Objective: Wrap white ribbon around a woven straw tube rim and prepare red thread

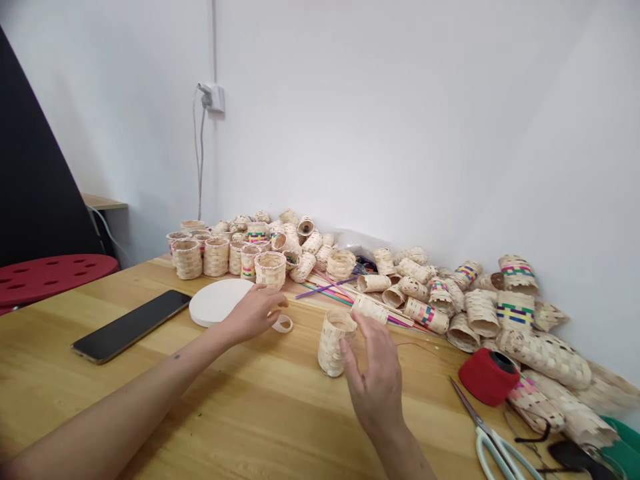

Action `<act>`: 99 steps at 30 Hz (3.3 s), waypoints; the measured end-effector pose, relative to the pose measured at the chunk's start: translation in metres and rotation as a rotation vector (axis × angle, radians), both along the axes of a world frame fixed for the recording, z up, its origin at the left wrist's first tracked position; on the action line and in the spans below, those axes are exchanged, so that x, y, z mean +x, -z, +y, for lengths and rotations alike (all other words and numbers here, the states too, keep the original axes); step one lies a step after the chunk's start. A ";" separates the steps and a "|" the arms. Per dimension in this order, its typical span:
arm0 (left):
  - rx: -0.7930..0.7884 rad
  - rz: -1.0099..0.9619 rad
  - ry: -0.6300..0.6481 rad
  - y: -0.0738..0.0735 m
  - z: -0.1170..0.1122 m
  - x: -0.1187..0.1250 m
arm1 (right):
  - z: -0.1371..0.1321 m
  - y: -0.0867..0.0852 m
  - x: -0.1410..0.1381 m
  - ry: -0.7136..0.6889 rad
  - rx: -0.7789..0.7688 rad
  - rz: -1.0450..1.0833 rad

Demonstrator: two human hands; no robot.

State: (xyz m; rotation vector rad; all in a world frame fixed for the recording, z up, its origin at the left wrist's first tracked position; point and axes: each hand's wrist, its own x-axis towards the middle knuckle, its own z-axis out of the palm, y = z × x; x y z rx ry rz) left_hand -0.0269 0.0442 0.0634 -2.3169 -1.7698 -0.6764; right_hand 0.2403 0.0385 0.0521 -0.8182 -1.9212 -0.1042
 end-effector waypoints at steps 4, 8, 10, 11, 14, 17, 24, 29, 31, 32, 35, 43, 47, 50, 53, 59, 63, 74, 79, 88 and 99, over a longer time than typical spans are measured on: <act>-0.107 -0.040 0.091 0.009 0.000 0.003 | -0.012 -0.005 -0.009 -0.079 0.207 -0.107; -0.152 -0.221 0.016 0.005 -0.005 0.018 | -0.018 -0.006 -0.011 -0.144 0.234 -0.126; -0.181 -0.367 -0.038 -0.001 -0.010 0.031 | -0.021 -0.006 -0.011 -0.169 0.177 -0.090; -0.210 -0.450 -0.054 -0.003 -0.012 0.039 | -0.022 -0.005 -0.011 -0.180 0.130 -0.070; -0.367 -0.700 -0.010 -0.004 -0.021 0.060 | -0.025 -0.001 -0.014 -0.186 -0.107 -0.050; -0.537 -0.890 0.073 0.001 -0.028 0.077 | -0.023 0.004 -0.018 -0.173 -0.419 -0.072; -0.682 -0.998 0.146 0.004 -0.040 0.096 | -0.011 0.016 -0.026 -0.369 -1.064 -0.011; -0.582 -0.821 0.168 -0.029 -0.052 0.064 | -0.013 0.013 -0.026 -0.457 -1.201 0.068; -0.415 -0.775 0.098 -0.041 -0.052 0.046 | -0.014 0.009 -0.023 -0.458 -1.227 0.060; -0.281 -0.688 0.077 -0.044 -0.051 0.039 | -0.014 0.007 -0.021 -0.461 -1.230 0.047; -0.238 -0.625 0.154 -0.040 -0.046 0.031 | -0.016 -0.003 -0.013 -0.531 -1.205 -0.029; -0.625 -0.631 0.512 -0.018 -0.042 0.061 | -0.018 -0.037 0.011 -0.678 -1.020 -0.327; -0.549 -0.569 0.438 -0.018 -0.037 0.046 | -0.011 -0.046 0.025 -0.555 -0.978 -0.386; -0.487 -0.530 0.353 -0.012 -0.034 0.024 | -0.006 -0.053 0.040 -0.504 -0.992 -0.373; -0.432 -0.492 0.254 0.000 -0.033 0.010 | -0.001 -0.058 0.059 -0.467 -1.046 -0.341; -0.508 -0.380 0.294 0.009 -0.030 0.008 | 0.004 -0.060 0.079 -0.322 -1.062 -0.097; -0.264 -0.285 0.332 -0.022 -0.003 0.028 | 0.003 -0.059 0.075 -0.422 -1.008 -0.153; -0.394 -0.100 0.458 -0.025 0.068 0.201 | -0.005 -0.019 0.022 -0.830 -0.972 -0.532; -0.444 -0.317 0.490 -0.009 0.070 0.196 | -0.007 -0.020 0.018 -0.809 -0.969 -0.540; -0.498 -0.846 0.501 0.013 0.025 0.138 | -0.026 -0.057 0.026 -0.661 -0.588 -0.236; -0.529 -1.318 0.675 0.023 -0.019 0.115 | -0.007 -0.059 0.052 -0.237 -0.405 -0.025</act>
